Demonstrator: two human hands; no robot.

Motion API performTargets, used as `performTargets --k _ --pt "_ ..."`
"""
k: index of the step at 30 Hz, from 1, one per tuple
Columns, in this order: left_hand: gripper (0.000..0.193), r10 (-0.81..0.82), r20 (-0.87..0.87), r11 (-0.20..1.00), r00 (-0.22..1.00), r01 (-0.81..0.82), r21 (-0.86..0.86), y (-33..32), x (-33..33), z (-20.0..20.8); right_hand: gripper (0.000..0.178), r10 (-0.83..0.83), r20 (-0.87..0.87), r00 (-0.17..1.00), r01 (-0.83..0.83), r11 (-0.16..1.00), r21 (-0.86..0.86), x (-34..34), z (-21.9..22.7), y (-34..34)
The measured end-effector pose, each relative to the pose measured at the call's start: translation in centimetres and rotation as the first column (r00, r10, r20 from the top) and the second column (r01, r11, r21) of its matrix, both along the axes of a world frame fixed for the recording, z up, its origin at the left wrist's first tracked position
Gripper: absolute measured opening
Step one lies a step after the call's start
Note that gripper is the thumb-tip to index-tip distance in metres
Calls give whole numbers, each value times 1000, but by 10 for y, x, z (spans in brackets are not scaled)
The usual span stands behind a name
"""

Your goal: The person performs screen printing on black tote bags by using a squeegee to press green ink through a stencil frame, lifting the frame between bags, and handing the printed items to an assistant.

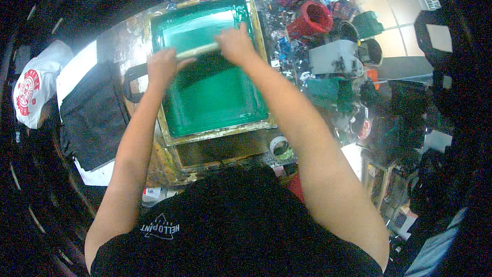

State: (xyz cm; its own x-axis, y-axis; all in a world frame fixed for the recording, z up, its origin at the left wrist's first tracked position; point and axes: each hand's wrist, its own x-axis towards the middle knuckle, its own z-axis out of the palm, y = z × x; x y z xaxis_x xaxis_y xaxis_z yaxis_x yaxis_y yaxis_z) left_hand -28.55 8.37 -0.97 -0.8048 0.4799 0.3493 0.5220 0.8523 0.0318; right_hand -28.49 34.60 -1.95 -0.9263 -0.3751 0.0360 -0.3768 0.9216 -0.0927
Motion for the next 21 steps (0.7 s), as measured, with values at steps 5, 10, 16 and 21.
performTargets --k 5,10,16,21 --pt "63 5 62 1000 998 -6 14 -8 85 2 22 -35 38 999 34 999 15 91 4 -11" --pt "62 -9 129 999 992 3 45 -16 166 -1 21 -48 83 995 46 999 26 179 13 -20" --pt "60 -26 119 998 993 19 58 -20 215 3 18 -74 101 992 70 997 44 236 9 -26" --pt "64 73 315 997 946 -68 -27 -18 193 17 30 -25 218 976 15 999 48 206 24 -22"
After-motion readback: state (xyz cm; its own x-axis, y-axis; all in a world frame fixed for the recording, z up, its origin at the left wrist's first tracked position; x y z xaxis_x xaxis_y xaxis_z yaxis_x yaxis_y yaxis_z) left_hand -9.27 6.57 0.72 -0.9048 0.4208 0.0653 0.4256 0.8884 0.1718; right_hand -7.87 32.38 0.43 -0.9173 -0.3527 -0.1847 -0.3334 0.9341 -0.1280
